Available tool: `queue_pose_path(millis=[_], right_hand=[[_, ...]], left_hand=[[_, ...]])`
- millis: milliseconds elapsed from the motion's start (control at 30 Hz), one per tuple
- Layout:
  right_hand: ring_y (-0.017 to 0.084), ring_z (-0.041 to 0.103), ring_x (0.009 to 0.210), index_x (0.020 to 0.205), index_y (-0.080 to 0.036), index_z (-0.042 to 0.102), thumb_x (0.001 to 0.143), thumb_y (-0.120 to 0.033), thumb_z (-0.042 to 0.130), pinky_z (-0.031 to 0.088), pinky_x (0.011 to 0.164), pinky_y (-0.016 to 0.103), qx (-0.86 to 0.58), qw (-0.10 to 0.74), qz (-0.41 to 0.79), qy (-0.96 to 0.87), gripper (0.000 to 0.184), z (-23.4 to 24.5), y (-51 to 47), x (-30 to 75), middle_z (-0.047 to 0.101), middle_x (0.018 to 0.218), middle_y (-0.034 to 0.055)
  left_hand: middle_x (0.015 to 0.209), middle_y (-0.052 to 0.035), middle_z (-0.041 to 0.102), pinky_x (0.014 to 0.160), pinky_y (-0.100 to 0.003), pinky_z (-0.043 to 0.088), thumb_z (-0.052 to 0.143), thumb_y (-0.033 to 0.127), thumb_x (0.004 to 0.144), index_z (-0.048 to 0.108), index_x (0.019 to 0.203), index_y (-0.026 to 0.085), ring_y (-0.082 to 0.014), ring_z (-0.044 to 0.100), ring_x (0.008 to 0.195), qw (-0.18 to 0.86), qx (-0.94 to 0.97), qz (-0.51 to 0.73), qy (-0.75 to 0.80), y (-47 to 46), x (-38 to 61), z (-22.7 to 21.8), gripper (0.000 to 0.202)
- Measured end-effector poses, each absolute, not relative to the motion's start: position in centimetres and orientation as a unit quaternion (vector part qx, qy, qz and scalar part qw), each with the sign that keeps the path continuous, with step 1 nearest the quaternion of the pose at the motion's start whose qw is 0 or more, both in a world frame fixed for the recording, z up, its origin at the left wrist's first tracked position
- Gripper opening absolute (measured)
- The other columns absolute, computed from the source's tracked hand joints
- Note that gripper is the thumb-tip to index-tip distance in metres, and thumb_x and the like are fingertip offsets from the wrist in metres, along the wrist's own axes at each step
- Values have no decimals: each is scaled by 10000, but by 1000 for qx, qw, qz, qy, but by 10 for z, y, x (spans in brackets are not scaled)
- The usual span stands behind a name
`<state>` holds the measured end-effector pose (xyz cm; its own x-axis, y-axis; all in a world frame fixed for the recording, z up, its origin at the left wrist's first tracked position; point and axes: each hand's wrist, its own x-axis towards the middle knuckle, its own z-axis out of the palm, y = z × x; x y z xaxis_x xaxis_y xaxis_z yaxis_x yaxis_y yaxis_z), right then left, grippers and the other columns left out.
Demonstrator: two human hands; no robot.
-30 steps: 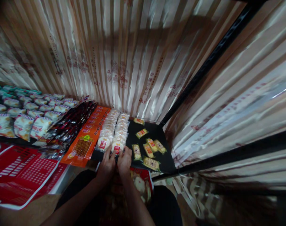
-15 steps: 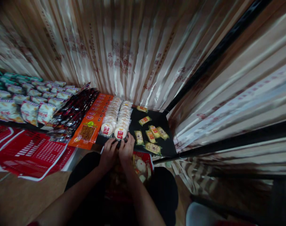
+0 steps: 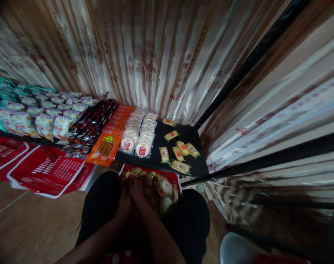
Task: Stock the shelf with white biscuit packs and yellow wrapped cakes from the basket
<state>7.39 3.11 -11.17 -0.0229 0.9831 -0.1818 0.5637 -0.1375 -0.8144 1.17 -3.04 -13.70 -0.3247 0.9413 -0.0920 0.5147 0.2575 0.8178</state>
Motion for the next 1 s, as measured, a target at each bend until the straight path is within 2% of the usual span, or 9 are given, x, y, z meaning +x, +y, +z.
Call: queue_pose_path(millis=[67, 200, 400, 533, 700, 867, 1000], right_hand=[[162, 647, 834, 819, -209, 694, 714, -119, 440, 469, 814, 286, -623, 256, 420, -608, 289, -112, 38, 73, 715, 877, 33], [171, 645, 753, 745, -197, 688, 692, -98, 439, 481, 744, 286, -608, 229, 460, -605, 274, -120, 37, 75, 716, 798, 36], [183, 646, 787, 827, -180, 694, 732, -129, 432, 480, 768, 310, -618, 203, 490, -580, 283, -132, 30, 78, 713, 858, 59], [176, 647, 817, 834, -189, 696, 737, -140, 451, 477, 789, 303, -616, 203, 501, -574, 268, -132, 30, 78, 712, 884, 49], [186, 649, 821, 814, -189, 696, 747, -159, 454, 476, 800, 322, -620, 221, 488, -573, 253, -123, 29, 80, 713, 854, 50], [168, 613, 966, 980, -209, 664, 754, -126, 410, 432, 905, 342, -627, 259, 461, -572, 349, -112, 25, 93, 686, 1004, 40], [164, 563, 1058, 1036, -203, 636, 712, -95, 418, 373, 983, 368, -612, 327, 405, -595, 406, -94, 22, 110, 648, 1094, 56]], left_hand=[[1188, -124, 591, 965, -349, 425, 390, 140, 798, 429, 1261, 155, -186, 505, 1167, 279, 516, 355, 728, -24, 10, -137, 465], [1128, -132, 621, 941, -415, 428, 458, 183, 801, 481, 1231, 180, -230, 563, 1081, 274, 541, 328, 724, -18, 11, -141, 430], [1189, -122, 567, 940, -459, 414, 497, 311, 846, 508, 1194, 180, -231, 537, 1091, 268, 562, 307, 719, -20, 16, -155, 372], [1084, -157, 616, 944, -456, 414, 450, 199, 815, 528, 1179, 141, -260, 533, 1094, 259, 569, 299, 720, -21, 17, -162, 377], [1041, -173, 630, 976, -526, 361, 429, 133, 756, 593, 1089, 121, -304, 511, 1123, 261, 579, 288, 716, -22, 21, -160, 372], [1162, -152, 568, 969, -450, 408, 417, 139, 767, 538, 1169, 146, -251, 499, 1144, 264, 547, 336, 720, -35, 26, -141, 420], [1153, -153, 560, 972, -430, 408, 406, 132, 745, 592, 1074, 119, -234, 520, 1104, 295, 502, 357, 730, -41, 22, -109, 378]])
